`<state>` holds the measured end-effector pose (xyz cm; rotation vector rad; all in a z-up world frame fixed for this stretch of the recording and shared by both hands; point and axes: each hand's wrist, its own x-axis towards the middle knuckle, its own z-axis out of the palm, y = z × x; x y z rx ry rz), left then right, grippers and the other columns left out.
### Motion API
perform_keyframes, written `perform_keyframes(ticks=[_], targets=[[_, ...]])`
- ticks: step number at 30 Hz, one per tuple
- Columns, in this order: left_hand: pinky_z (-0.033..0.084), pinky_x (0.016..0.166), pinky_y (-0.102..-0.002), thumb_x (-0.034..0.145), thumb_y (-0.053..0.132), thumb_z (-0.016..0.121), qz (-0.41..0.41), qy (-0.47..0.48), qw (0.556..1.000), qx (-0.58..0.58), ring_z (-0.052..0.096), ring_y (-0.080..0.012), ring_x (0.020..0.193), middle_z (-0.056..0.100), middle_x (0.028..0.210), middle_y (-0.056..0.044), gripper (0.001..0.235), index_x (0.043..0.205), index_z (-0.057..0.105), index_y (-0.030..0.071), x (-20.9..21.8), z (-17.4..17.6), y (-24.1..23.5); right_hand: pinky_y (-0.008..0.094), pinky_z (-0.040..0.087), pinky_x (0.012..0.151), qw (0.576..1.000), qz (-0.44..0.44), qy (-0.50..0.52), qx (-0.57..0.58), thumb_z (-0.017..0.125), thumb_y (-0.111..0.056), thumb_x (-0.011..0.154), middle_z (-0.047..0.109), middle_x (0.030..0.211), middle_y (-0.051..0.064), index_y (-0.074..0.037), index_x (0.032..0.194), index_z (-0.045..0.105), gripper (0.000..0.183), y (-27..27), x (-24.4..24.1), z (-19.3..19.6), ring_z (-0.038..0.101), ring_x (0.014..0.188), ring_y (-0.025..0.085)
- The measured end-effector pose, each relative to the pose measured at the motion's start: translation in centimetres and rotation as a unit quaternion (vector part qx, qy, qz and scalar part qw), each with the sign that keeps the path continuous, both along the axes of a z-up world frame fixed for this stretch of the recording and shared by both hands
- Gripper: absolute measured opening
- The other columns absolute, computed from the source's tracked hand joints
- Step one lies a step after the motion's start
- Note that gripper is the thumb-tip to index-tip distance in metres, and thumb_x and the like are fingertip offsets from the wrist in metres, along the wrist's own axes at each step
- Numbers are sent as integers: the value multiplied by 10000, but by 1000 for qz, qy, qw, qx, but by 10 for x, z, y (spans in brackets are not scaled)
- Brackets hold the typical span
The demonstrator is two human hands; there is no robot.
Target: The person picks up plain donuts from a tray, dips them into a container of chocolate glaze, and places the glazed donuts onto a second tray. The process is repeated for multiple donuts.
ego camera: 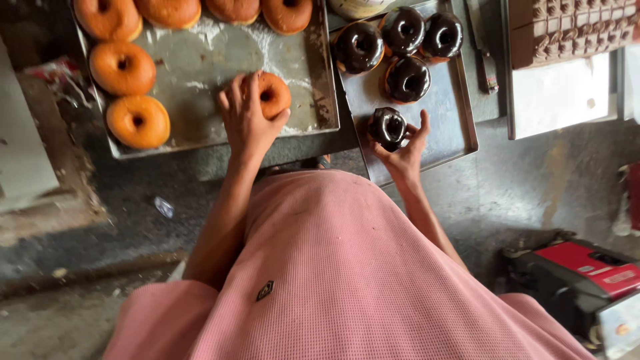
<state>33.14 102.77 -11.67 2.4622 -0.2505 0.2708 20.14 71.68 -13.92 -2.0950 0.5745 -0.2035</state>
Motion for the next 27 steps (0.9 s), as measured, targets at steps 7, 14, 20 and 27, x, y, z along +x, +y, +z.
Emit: perform_keyframes(ticks=[7,14,20,27], targets=[[408,1058,-544,731,352,933,-15,-13,1000,7,468,-412,1228,522,1391,-154,827,1421,535,129,1,0,2,403,571,844,996,-52,1,-66,975,-129,674,386,1486,216,-94,1628,54,1327,8,-15,-15,524,1130,297],[405,1064,-543,738,372,923,-11,-7,999,31,457,-427,1242,522,1397,-162,838,1434,529,125,2,-7,0,359,634,903,981,-55,0,188,688,157,771,385,1476,195,-171,1635,-24,1167,15,-10,-14,626,1179,270],[359,1105,-544,748,409,915,-30,-1,999,29,465,-394,1292,531,1399,-158,841,1436,528,121,4,-11,2,389,629,970,929,-103,-45,354,610,244,698,390,1425,183,-191,1612,38,1163,17,10,-28,612,1193,278],[334,1116,-532,738,419,905,-37,16,999,25,476,-371,1312,530,1413,-170,867,1446,515,108,5,-15,5,394,634,858,875,-109,-80,465,575,217,806,515,1367,224,-196,1549,91,978,1,11,-51,701,1070,290]])
